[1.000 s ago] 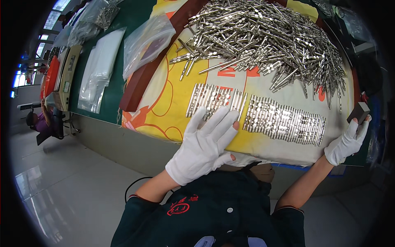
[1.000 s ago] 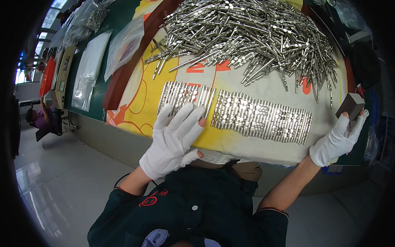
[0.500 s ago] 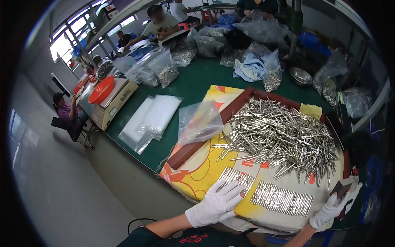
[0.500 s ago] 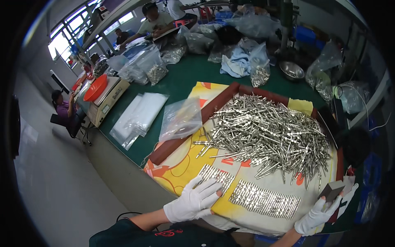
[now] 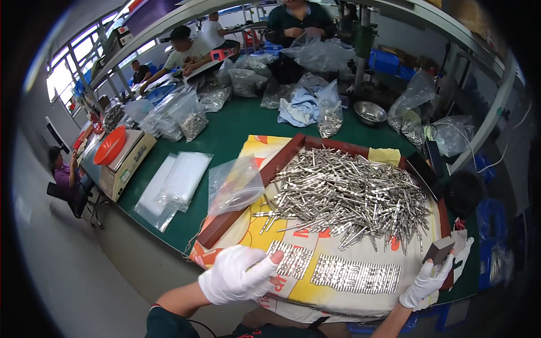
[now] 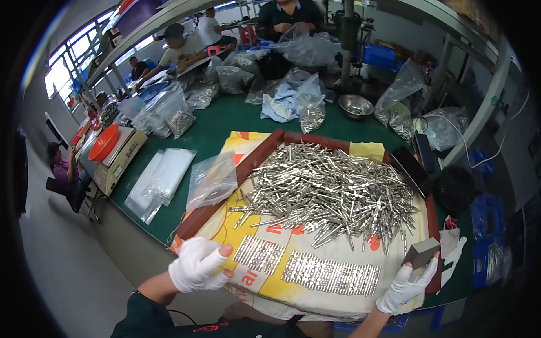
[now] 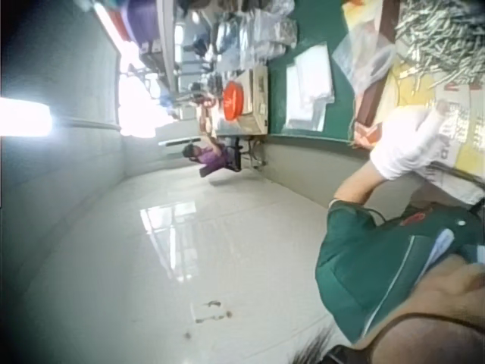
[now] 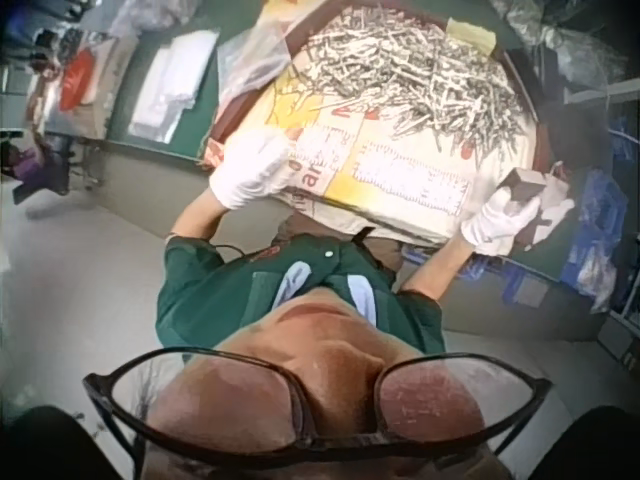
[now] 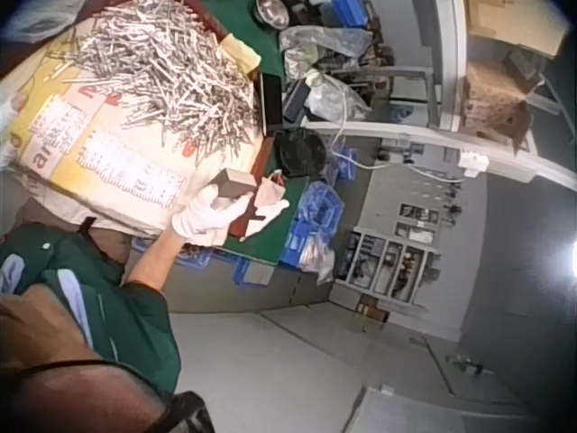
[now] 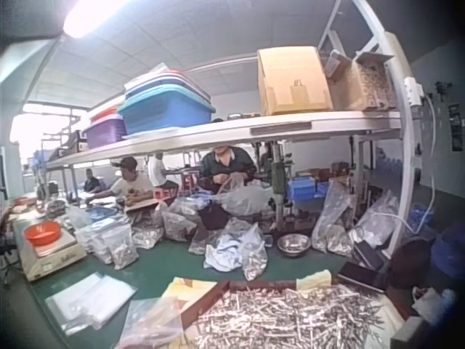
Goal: Sorting small metal pins into rows on a workbench and then packing them into clear plastic bags.
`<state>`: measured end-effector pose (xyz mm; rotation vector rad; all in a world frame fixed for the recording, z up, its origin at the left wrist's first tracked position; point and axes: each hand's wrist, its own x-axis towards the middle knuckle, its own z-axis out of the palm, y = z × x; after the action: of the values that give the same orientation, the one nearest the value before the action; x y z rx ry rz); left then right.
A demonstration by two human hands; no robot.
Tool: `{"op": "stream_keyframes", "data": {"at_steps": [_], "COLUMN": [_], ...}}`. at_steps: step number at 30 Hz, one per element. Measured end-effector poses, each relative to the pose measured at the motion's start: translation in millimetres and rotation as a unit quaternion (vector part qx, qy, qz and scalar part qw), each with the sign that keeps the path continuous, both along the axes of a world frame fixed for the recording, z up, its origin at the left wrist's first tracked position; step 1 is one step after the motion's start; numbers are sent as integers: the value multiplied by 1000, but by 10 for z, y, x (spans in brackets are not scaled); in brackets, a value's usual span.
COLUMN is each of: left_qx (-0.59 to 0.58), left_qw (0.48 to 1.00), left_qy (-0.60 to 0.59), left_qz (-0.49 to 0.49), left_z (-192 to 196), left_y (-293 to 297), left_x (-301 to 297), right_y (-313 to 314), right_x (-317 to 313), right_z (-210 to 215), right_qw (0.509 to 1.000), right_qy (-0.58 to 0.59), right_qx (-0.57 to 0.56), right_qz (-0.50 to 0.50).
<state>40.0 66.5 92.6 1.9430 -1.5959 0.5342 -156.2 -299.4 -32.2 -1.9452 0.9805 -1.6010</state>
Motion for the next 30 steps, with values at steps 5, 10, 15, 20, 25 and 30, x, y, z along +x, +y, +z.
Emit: {"op": "stream_keyframes", "data": {"at_steps": [5, 10, 15, 20, 25, 30], "left_qx": [97, 262, 164, 17, -25, -121], "left_qw": [976, 949, 937, 939, 929, 933], "left_qy": [-177, -38, 126, 148, 154, 43], "left_qz": [83, 171, 283, 311, 335, 337], "left_z": [614, 363, 40, -465, -441, -132], "left_y": [-859, -1699, -2443, -2762, -3001, -3015], "left_x": [998, 2289, 2832, 3485, 3875, 4280], "right_y": [118, 178, 192, 178, 284, 278], "right_x": [47, 85, 0, -16, 10, 63], "right_z": [95, 145, 153, 170, 371, 288], "right_qw": [1000, 998, 999, 998, 991, 995], "right_qy": [-5, -15, 39, 65, 115, 93], "right_qx": [13, 42, 19, -8, -61, -43], "right_qz": [15, 35, 18, 8, -42, -9]}}
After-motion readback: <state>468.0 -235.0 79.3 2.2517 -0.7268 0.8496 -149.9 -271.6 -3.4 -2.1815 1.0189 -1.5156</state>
